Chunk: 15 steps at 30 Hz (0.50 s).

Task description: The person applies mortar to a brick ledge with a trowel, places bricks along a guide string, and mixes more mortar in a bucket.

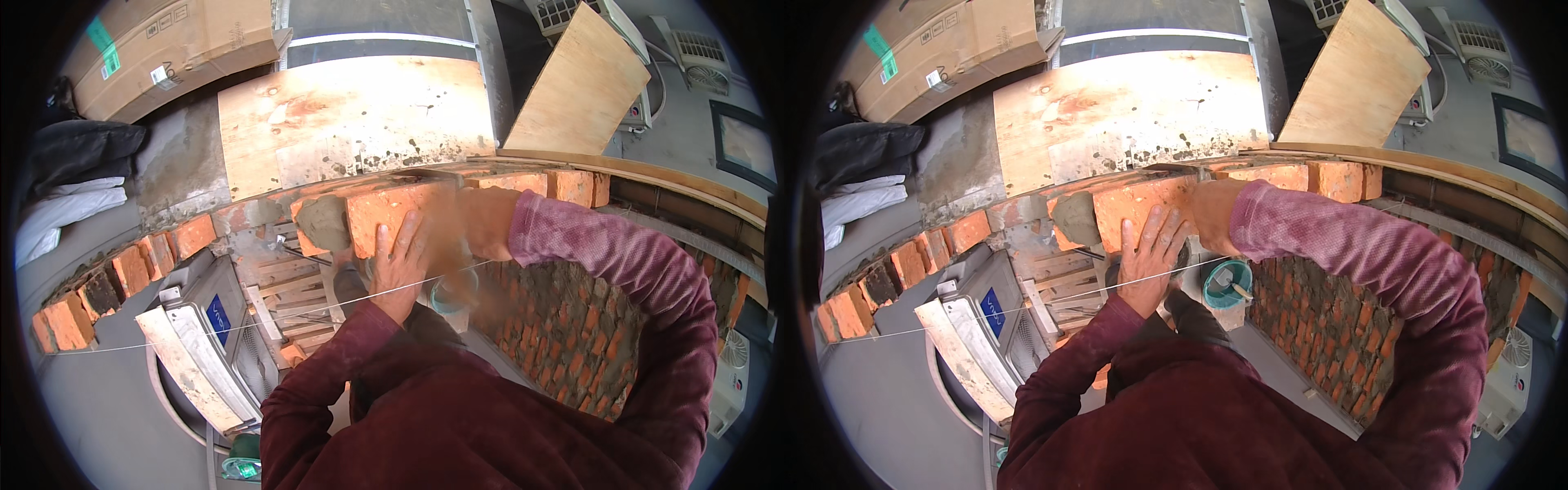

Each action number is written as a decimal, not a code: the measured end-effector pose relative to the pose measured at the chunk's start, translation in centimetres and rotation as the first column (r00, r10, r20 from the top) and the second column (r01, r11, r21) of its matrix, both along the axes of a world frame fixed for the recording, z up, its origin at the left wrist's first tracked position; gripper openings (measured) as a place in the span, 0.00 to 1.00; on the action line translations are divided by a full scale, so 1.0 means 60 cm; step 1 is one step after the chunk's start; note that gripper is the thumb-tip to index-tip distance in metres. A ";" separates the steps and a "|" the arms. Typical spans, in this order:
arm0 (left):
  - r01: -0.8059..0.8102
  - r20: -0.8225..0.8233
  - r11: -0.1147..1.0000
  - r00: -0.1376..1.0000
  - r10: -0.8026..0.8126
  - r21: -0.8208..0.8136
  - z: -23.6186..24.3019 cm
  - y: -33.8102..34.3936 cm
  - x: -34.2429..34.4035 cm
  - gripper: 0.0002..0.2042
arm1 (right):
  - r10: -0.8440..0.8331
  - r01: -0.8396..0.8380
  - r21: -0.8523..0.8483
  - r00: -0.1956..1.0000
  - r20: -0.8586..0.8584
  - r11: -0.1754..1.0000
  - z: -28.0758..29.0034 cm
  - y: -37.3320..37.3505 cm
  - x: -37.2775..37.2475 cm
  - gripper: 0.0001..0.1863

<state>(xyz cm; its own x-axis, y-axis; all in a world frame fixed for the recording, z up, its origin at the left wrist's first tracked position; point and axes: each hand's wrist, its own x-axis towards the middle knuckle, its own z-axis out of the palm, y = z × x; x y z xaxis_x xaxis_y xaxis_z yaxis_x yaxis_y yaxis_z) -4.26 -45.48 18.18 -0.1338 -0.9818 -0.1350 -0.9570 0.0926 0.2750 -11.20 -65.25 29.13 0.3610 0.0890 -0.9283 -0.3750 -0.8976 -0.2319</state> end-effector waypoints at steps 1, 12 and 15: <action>0.002 0.017 1.000 1.000 -0.002 0.001 0.000 0.000 0.001 0.46 | -0.025 0.025 0.017 0.999 0.021 1.000 0.009 0.003 -0.003 0.15; -0.079 -0.091 0.994 0.993 0.072 -0.076 0.000 0.004 -0.001 0.32 | -0.445 0.770 -0.013 0.382 0.810 0.637 0.271 0.086 -0.172 0.24; -0.046 -0.069 0.989 0.997 0.037 -0.138 0.000 -0.003 0.008 0.30 | -0.600 0.941 0.131 0.087 0.796 0.311 0.248 0.184 -0.270 0.21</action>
<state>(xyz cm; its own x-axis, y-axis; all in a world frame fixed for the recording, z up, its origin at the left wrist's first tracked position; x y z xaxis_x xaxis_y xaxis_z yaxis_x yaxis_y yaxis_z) -3.76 -45.65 18.18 -0.0969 -0.9952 0.0110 -0.9407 0.0952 0.3255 -27.41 -54.18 44.03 0.4183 -0.8732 -0.2502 -0.8019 -0.2256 -0.5532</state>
